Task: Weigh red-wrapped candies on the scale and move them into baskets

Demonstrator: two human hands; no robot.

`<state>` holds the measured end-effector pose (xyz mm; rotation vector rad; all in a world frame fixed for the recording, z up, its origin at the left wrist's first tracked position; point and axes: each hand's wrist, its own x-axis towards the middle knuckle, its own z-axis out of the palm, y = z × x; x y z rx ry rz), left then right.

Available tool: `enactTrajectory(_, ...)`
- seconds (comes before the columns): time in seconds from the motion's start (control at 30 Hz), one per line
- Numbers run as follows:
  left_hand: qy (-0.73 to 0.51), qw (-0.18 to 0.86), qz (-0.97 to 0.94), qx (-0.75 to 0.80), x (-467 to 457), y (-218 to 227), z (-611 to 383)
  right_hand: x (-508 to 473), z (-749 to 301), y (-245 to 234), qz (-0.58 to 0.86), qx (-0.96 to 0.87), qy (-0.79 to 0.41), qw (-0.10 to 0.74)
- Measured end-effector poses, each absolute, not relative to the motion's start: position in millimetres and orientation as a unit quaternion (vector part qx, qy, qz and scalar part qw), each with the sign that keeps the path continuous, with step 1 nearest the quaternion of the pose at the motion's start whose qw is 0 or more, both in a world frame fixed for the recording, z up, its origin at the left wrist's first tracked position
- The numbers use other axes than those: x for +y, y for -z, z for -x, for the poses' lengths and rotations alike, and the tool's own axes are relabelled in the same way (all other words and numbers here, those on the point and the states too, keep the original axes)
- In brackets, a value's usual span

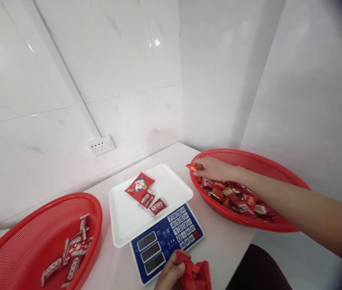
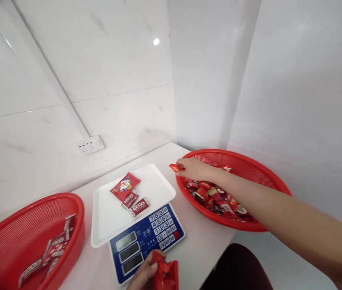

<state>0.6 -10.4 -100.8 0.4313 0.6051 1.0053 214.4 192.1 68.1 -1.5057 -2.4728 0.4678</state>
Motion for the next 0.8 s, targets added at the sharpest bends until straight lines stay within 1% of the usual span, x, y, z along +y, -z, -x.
enactTrajectory(0.1,-0.495,0.796,-0.192,0.290,-14,93,-4,188,-180,-71,0.463,-0.850,-0.225,0.109)
enactTrajectory(0.27,-0.499,0.782,-0.188,0.322,-22,78,-5,185,-157,-64,0.425,-0.815,-0.361,0.156)
enactTrajectory(0.43,-0.456,0.794,-0.188,0.355,-29,63,-12,183,-160,-58,0.370,-0.813,-0.431,0.126)
enactTrajectory(0.53,-0.428,0.800,-0.185,0.378,-30,61,-16,183,-155,-55,0.392,-0.774,-0.472,0.157)
enactTrajectory(0.6,-0.426,0.796,-0.187,0.387,-30,61,-17,182,-148,-54,0.415,-0.757,-0.469,0.187)
enactTrajectory(0.67,-0.434,0.791,-0.189,0.388,-30,62,-17,179,-143,-53,0.423,-0.771,-0.436,0.191)
enactTrajectory(0.8,-0.446,0.786,-0.193,0.381,-29,64,-16,171,-141,-49,0.412,-0.845,-0.311,0.141)
